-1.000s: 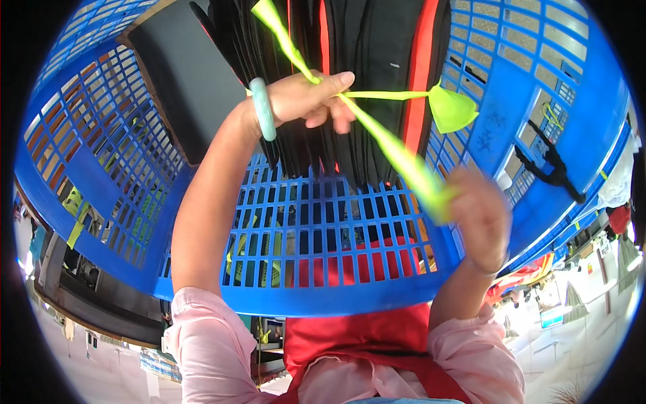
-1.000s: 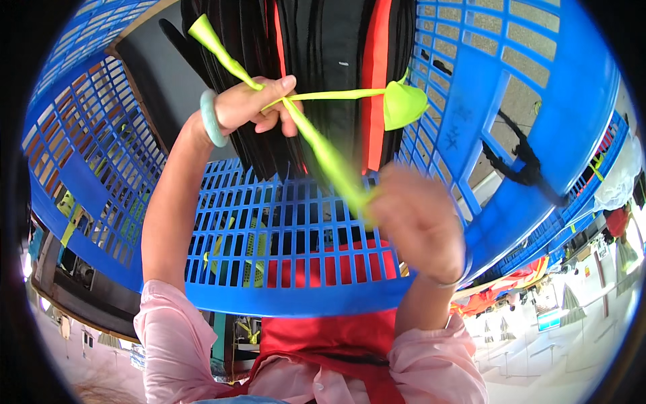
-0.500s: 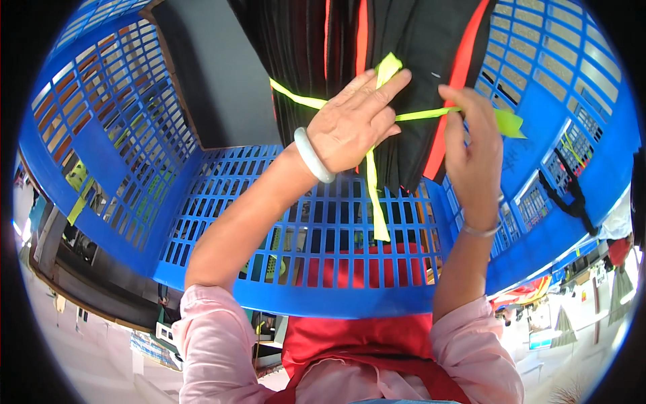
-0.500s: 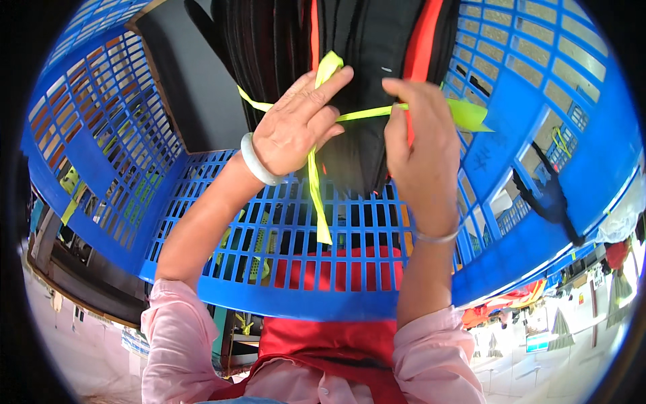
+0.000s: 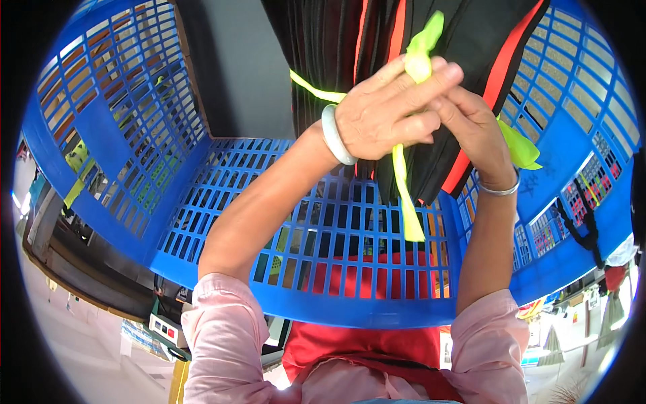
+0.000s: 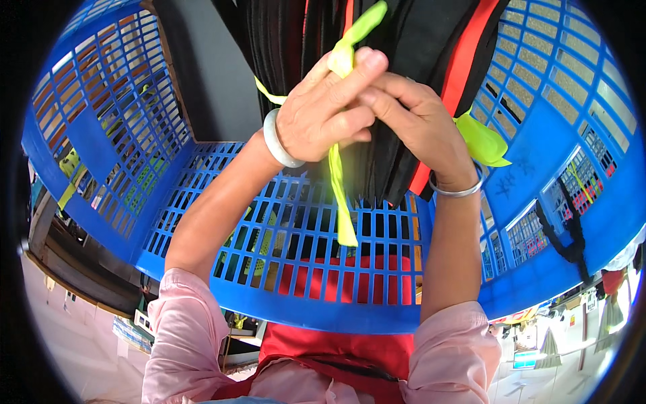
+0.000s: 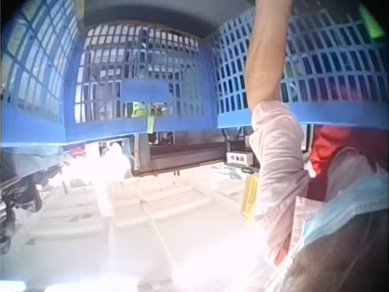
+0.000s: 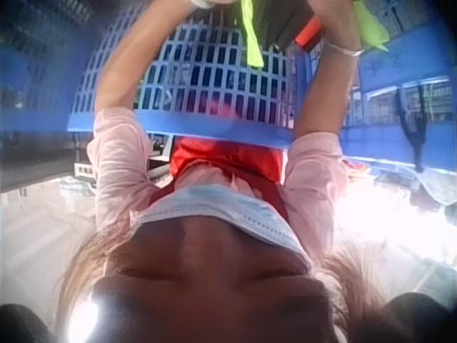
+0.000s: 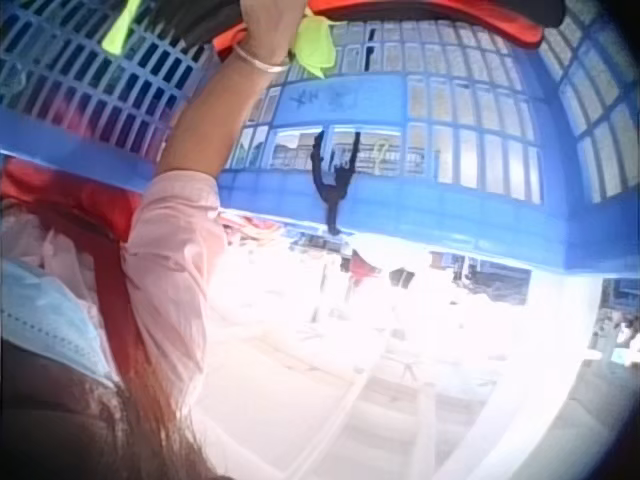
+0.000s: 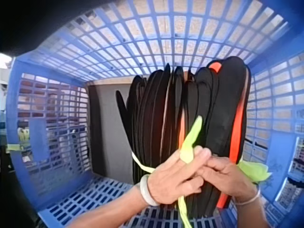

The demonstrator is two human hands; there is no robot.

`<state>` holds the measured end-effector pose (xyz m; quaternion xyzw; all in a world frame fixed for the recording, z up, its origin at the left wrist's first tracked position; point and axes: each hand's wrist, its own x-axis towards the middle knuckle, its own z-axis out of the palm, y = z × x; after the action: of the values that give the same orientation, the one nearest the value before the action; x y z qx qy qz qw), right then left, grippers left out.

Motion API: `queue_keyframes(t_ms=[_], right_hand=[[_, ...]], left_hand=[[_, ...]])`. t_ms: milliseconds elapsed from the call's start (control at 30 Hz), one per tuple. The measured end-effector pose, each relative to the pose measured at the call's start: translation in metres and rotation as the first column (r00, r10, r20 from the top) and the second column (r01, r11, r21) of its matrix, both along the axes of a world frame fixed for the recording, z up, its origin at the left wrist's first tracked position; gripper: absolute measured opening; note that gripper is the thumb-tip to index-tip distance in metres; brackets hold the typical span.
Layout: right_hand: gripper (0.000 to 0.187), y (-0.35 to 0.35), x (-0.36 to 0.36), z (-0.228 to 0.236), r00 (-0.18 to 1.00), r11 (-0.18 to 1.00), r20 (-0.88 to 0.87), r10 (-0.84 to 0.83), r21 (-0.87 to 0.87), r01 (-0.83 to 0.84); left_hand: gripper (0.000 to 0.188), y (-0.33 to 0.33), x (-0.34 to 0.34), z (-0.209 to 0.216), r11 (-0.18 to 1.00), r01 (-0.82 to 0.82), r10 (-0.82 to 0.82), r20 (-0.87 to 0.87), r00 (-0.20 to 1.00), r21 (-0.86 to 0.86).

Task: The person assembles red and black safety vests by hand, attaching reflective strips and buckles to the fabric. They work at a cluttered workstation, handling individual vest components and placing the finished items into a blue plastic crate.

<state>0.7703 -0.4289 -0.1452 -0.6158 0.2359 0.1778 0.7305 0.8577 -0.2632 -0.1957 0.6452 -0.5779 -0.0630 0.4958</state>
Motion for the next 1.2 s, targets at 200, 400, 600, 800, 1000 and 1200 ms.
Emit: queue_keyframes(t_ms=[200, 400, 600, 800, 1000, 1200], right_hand=[[0.020, 0.019, -0.009, 0.005, 0.980, 0.914, 0.143, -0.137, -0.362, 0.180], [0.021, 0.029, -0.027, 0.028, 0.939, 0.927, 0.187, -0.288, -0.193, 0.323], [0.039, 0.021, 0.009, -0.038, 0.688, 0.409, -0.107, -0.718, 0.734, 0.542], [0.041, 0.029, -0.004, -0.024, 0.731, 0.528, -0.165, -0.662, 0.590, 0.611], [0.030, 0.037, -0.019, 0.143, 0.816, 0.736, -0.020, -0.578, 0.418, 0.532], [0.036, -0.054, -0.031, 0.036, 0.707, 0.674, -0.061, -0.705, 0.251, 0.695]], left_hand=[[0.031, 0.042, -0.003, 0.000, 0.878, -0.297, 0.273, 0.116, 0.955, 0.376], [0.030, 0.037, 0.009, 0.051, 0.782, 0.001, 0.005, -0.008, 1.000, 0.623], [0.052, 0.018, -0.003, 0.024, 0.999, -0.011, 0.036, -0.958, -0.286, 0.041], [0.046, 0.031, -0.011, 0.011, 0.993, 0.080, 0.112, -0.892, -0.439, 0.086], [0.043, 0.026, 0.006, 0.194, 0.834, 0.426, 0.207, -0.914, 0.350, 0.352], [0.046, 0.059, 0.054, 0.115, 0.824, 0.433, 0.342, -0.930, 0.135, 0.366]])
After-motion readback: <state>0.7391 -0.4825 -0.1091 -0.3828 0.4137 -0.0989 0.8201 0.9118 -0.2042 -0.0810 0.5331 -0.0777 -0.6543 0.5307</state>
